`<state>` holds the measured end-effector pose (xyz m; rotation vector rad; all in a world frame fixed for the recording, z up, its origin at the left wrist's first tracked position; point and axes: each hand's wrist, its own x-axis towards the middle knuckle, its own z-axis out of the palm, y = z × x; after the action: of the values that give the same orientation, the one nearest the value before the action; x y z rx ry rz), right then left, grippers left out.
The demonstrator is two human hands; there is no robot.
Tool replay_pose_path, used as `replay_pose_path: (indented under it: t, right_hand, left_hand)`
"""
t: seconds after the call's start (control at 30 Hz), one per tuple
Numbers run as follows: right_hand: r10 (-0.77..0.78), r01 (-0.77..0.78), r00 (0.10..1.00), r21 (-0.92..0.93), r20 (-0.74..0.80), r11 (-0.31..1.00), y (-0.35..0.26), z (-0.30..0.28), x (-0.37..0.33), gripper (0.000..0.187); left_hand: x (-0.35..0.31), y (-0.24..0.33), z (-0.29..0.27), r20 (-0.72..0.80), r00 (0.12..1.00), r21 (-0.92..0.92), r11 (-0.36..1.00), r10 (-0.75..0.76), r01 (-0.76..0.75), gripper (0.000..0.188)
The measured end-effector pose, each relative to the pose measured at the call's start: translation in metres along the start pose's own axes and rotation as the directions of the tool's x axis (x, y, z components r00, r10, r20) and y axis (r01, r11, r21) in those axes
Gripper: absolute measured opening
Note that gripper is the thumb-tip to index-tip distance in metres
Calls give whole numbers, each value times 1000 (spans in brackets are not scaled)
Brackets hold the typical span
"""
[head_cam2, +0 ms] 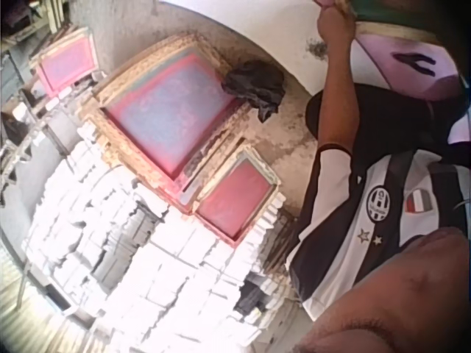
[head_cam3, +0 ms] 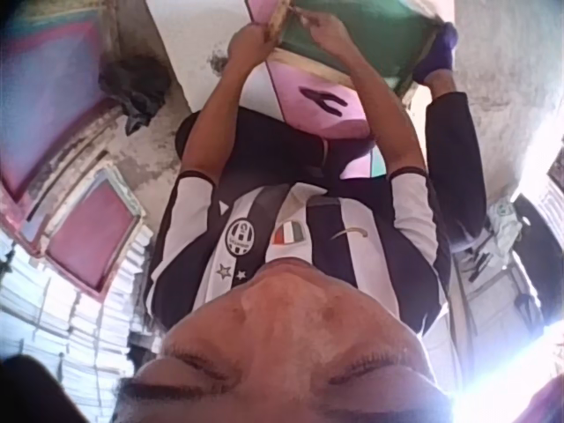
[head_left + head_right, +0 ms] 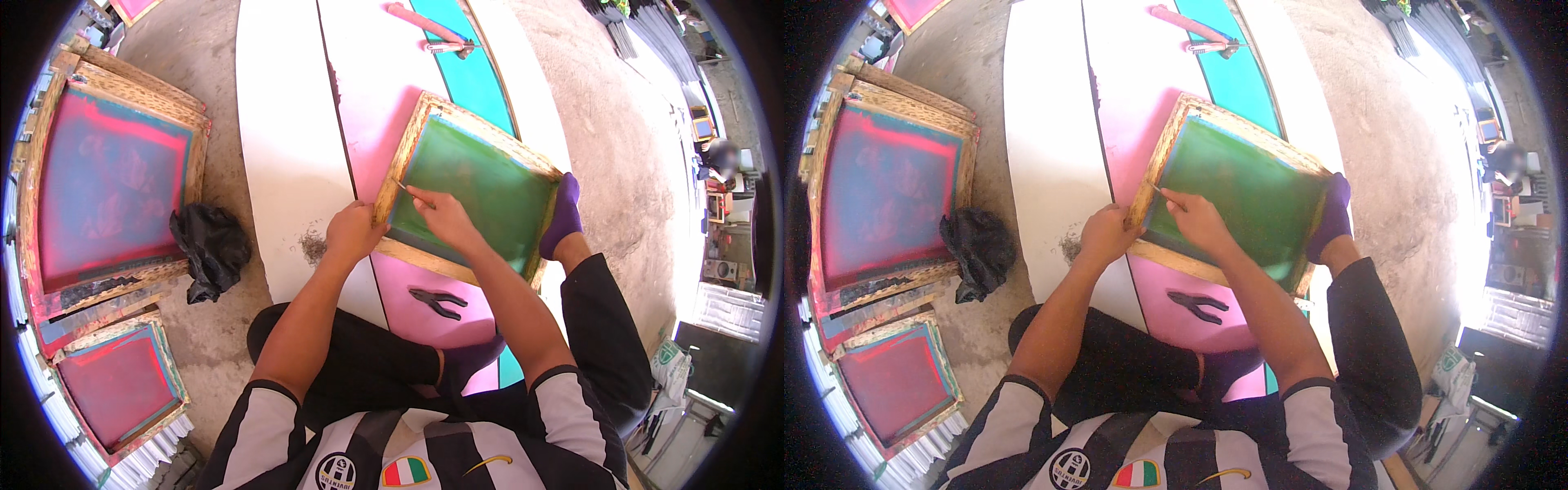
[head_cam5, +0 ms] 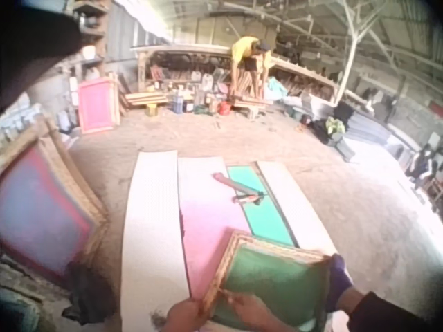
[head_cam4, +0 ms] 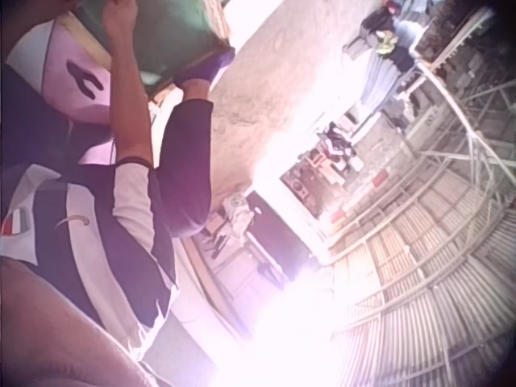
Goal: The person sits on the floor and uses a small metal tool to scrape and clean the wooden edge of a green screen printing frame. They hold the frame steady with one hand while working along the border with the other.
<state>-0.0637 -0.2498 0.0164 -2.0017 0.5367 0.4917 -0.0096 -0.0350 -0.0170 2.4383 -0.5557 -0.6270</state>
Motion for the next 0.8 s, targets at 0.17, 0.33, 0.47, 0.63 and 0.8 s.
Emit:
replay_pose_path:
  t: [0.17, 0.33, 0.47, 0.63, 0.8]
  right_hand:
    - [-122, 91, 985, -228, -125, 969, -1, 16, -13, 37]
    - [-196, 132, 965, -322, -176, 938, 0, 17, -13, 36]
    - [-119, 31, 983, -512, -140, 858, -27, 15, -21, 37]
    - [-163, 89, 979, -471, -118, 877, -2, 25, -7, 39]
    - [9, -11, 1000, -143, -18, 990, -22, 12, -10, 39]
  left_hand:
    - [-1, -5, 4, -2, 1000, -26, 999, -19, 19, 36]
    - [-2, -1, 2, -15, 1000, -36, 999, -10, 9, 35]
    - [-3, -1, -1, 11, 1000, -34, 999, -11, 12, 35]
    - [-1, 7, 1, 20, 1000, 27, 1000, -11, 10, 34]
    - [0, -1, 3, -28, 1000, -9, 1000, 3, -4, 32]
